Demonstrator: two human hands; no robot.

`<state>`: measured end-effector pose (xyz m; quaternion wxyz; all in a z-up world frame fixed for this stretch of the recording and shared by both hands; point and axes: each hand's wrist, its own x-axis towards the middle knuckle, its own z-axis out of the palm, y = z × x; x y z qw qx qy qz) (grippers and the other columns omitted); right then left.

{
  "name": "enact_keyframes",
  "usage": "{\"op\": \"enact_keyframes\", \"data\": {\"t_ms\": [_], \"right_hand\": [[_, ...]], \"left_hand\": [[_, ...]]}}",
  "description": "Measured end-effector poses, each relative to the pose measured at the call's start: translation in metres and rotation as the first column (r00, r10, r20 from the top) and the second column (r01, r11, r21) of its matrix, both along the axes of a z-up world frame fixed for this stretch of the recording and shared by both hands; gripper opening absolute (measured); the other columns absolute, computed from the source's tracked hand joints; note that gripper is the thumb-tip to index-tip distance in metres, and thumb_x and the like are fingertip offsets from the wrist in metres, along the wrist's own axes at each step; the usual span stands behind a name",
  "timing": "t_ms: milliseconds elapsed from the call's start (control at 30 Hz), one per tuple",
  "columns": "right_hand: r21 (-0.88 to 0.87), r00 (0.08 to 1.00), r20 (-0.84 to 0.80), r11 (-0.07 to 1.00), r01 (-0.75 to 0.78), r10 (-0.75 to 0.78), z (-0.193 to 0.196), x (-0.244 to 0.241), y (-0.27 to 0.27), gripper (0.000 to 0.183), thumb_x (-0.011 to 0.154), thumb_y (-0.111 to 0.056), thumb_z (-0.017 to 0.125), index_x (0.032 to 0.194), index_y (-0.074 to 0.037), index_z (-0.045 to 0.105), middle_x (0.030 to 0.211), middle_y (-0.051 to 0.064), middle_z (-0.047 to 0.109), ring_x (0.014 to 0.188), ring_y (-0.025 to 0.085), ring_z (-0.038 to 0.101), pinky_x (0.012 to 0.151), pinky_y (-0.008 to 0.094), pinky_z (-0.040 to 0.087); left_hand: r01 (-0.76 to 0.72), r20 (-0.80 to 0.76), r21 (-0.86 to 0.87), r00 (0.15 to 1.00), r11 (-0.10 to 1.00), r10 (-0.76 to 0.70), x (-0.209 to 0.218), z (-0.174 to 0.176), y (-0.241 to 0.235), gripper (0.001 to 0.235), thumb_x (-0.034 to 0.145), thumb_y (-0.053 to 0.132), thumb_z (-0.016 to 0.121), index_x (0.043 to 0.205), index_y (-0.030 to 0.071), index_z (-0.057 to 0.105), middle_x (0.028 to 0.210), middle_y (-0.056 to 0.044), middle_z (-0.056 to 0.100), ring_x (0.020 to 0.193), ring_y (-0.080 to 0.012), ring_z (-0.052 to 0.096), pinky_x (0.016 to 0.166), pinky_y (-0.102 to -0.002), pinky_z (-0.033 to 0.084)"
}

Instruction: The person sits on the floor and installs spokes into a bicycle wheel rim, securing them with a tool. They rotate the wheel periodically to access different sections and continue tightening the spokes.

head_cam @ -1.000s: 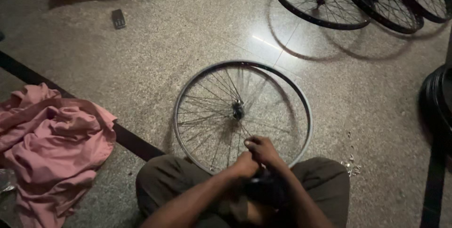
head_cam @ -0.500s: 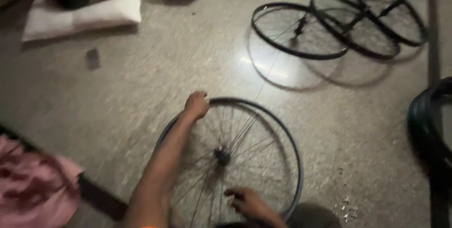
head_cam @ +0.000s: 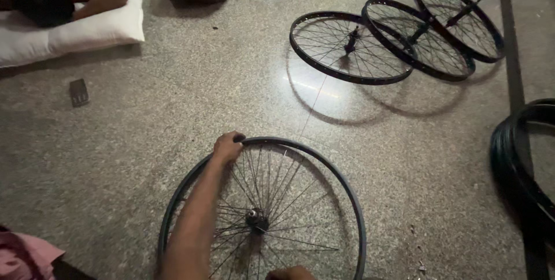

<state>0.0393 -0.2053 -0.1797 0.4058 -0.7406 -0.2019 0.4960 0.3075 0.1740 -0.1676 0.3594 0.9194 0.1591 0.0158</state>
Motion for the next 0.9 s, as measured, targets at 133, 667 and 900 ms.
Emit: {"op": "enact_keyframes", "data": {"t_ms": [133,667,900], "right_hand": [[-0.012,0.993,0.094,0.998,-0.064,0.065,0.032,0.006,-0.006,0.026,0.095,-0.034,0.069,0.115,-0.017,0.074,0.095,0.011,0.074,0.097,0.020,0.072,0.090,0.037,0.052],[0.011,0.987,0.144,0.997,-0.075,0.073,0.050,0.010,-0.016,0.023,0.094,-0.032,0.070,0.109,-0.015,0.073,0.081,0.010,0.069,0.081,0.017,0.068,0.075,0.035,0.050],[-0.018,0.982,0.173,0.997,-0.075,0.077,0.050,0.012,-0.015,0.024,0.091,-0.033,0.070,0.107,-0.016,0.074,0.082,0.010,0.070,0.082,0.019,0.070,0.078,0.035,0.051]], "left_hand": [[-0.041,-0.006,-0.045,0.999,0.998,0.041,-0.025,0.005,0.014,0.034,0.082,0.021,0.070,0.116,0.017,0.075,0.113,-0.012,0.076,0.109,-0.0295,0.072,0.096,-0.040,0.056],[-0.298,-0.079,0.141,0.947,0.944,0.310,-0.077,0.079,-0.002,0.038,0.083,0.042,0.080,0.098,0.008,0.076,0.103,-0.018,0.074,0.101,-0.0353,0.069,0.088,-0.047,0.054],[-0.358,-0.108,-0.008,0.929,0.934,0.355,-0.080,0.075,-0.002,0.036,0.084,0.039,0.079,0.094,0.006,0.071,0.089,-0.014,0.077,0.089,-0.0303,0.075,0.083,-0.043,0.055]]}}
